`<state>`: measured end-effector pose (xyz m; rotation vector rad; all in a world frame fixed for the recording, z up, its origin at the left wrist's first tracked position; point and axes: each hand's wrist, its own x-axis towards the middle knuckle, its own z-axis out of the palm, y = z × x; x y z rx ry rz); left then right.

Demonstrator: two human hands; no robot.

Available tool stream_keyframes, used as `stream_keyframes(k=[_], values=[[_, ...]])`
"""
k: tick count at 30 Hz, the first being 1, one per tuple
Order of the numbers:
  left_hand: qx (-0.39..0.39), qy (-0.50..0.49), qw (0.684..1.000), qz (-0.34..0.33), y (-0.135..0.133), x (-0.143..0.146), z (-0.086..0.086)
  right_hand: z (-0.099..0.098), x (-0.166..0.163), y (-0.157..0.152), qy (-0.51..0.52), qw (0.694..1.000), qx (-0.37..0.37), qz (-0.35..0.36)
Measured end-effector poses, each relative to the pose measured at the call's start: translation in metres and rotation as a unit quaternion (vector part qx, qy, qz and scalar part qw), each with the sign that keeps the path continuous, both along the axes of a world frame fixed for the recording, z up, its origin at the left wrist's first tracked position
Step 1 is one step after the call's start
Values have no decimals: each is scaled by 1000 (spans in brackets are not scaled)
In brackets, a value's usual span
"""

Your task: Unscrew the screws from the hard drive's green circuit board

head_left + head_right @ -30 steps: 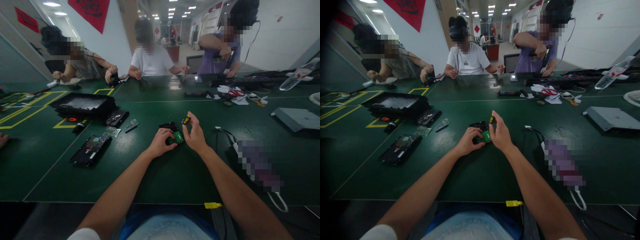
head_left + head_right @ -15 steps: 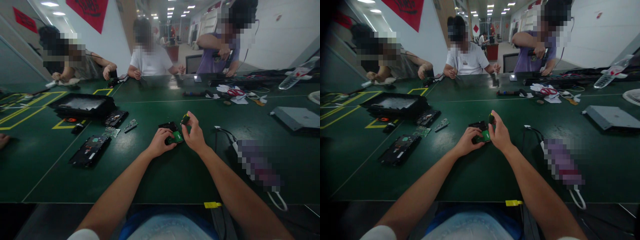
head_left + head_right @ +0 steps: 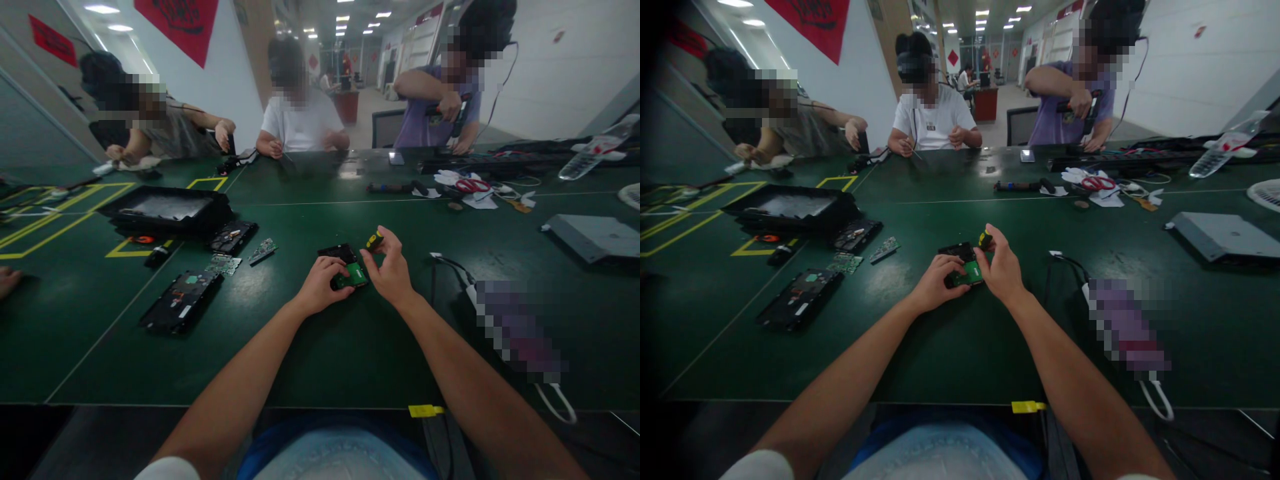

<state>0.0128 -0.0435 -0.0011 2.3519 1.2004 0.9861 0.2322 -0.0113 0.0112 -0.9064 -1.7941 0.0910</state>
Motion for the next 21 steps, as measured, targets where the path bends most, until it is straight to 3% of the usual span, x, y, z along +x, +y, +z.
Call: stream_keyframes(k=[7,12,18,21], values=[[14,-2,1000,-1,1,0,-2,3,-1,-3,-10,1000,-6,24],[12,1,1000,-2,1,0,-2,2,-1,-1,-19,999,28,-3],[15,-3,1000,-5,1,0,-2,0,0,0,-1,1000,-13,23],[19,-5,1000,-1,2,0,-4,0,-1,-1,0,1000,1,19]])
